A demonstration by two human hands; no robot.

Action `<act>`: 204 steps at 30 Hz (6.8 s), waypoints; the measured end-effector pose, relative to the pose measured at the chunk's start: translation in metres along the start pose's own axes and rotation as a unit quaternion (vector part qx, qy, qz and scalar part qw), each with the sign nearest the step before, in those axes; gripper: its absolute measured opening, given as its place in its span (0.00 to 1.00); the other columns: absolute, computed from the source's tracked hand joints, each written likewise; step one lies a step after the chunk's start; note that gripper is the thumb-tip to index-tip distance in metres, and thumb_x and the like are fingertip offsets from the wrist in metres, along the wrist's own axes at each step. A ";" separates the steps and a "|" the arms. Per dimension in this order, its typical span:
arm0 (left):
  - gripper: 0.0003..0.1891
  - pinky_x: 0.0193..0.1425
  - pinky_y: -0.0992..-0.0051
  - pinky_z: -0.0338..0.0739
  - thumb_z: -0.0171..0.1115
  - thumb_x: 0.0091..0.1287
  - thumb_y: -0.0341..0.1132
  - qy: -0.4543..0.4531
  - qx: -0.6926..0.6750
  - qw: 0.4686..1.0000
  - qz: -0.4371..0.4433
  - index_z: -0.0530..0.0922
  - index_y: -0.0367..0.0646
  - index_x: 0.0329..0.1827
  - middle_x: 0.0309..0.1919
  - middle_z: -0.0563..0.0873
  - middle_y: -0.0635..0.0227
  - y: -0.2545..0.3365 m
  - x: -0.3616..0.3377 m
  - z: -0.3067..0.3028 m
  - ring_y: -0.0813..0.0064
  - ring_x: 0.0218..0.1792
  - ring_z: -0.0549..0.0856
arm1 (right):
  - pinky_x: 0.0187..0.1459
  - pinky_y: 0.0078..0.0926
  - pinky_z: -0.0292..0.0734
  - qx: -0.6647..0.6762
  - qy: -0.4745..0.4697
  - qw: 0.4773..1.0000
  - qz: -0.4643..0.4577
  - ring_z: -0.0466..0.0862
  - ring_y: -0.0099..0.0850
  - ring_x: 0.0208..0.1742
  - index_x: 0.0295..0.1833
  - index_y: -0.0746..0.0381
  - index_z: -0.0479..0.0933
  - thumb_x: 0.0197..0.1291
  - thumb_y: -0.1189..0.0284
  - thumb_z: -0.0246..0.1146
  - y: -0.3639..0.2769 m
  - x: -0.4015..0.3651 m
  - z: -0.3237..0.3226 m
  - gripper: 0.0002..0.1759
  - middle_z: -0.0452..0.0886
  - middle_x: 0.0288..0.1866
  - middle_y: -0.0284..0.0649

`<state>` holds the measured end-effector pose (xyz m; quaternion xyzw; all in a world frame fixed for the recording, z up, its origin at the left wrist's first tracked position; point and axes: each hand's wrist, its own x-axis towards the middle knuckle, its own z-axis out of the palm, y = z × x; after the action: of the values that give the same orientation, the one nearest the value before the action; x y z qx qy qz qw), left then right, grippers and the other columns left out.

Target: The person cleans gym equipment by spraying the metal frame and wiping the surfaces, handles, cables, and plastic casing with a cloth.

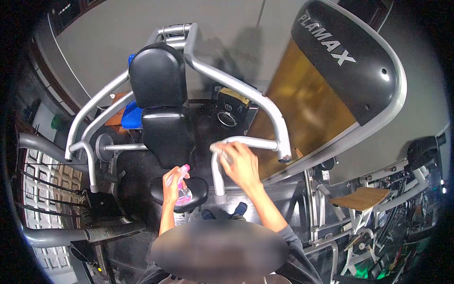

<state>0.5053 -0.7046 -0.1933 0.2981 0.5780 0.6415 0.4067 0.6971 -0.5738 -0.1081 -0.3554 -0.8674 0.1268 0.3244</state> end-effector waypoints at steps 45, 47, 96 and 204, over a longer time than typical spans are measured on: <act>0.16 0.28 0.81 0.66 0.81 0.52 0.34 -0.029 0.219 0.966 0.130 0.79 0.40 0.32 0.23 0.75 0.77 -0.012 -0.069 0.049 0.88 0.24 0.71 | 0.51 0.26 0.78 0.350 -0.032 0.934 0.068 0.84 0.31 0.46 0.44 0.63 0.85 0.51 0.81 0.59 0.026 -0.069 0.030 0.15 0.83 0.44 0.40; 0.16 0.28 0.81 0.66 0.81 0.52 0.35 -0.021 0.229 0.965 0.130 0.79 0.40 0.33 0.23 0.75 0.77 -0.013 -0.073 0.053 0.88 0.24 0.71 | 0.51 0.24 0.76 0.415 0.000 0.904 0.102 0.83 0.27 0.48 0.45 0.64 0.84 0.53 0.82 0.58 0.026 -0.074 0.039 0.14 0.83 0.45 0.38; 0.07 0.26 0.83 0.63 0.69 0.66 0.29 0.075 0.045 0.995 0.051 0.78 0.40 0.32 0.21 0.72 0.82 -0.028 -0.103 0.012 0.92 0.23 0.68 | 0.29 0.24 0.73 0.947 -0.070 0.129 0.286 0.73 0.31 0.39 0.57 0.61 0.75 0.67 0.53 0.58 0.002 -0.189 0.129 0.24 0.78 0.42 0.41; 0.04 0.26 0.80 0.74 0.65 0.68 0.29 0.377 -0.035 0.917 0.127 0.80 0.37 0.37 0.25 0.81 0.72 0.045 -0.249 -0.204 0.84 0.20 0.78 | 0.23 0.28 0.76 0.687 -0.363 0.508 0.371 0.77 0.27 0.31 0.56 0.50 0.68 0.65 0.55 0.53 -0.269 -0.145 0.157 0.18 0.77 0.41 0.34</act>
<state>0.4454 -1.0222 -0.1585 0.0906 0.6233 0.7722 0.0841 0.5281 -0.8658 -0.1742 -0.2330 -0.3396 0.9100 0.0469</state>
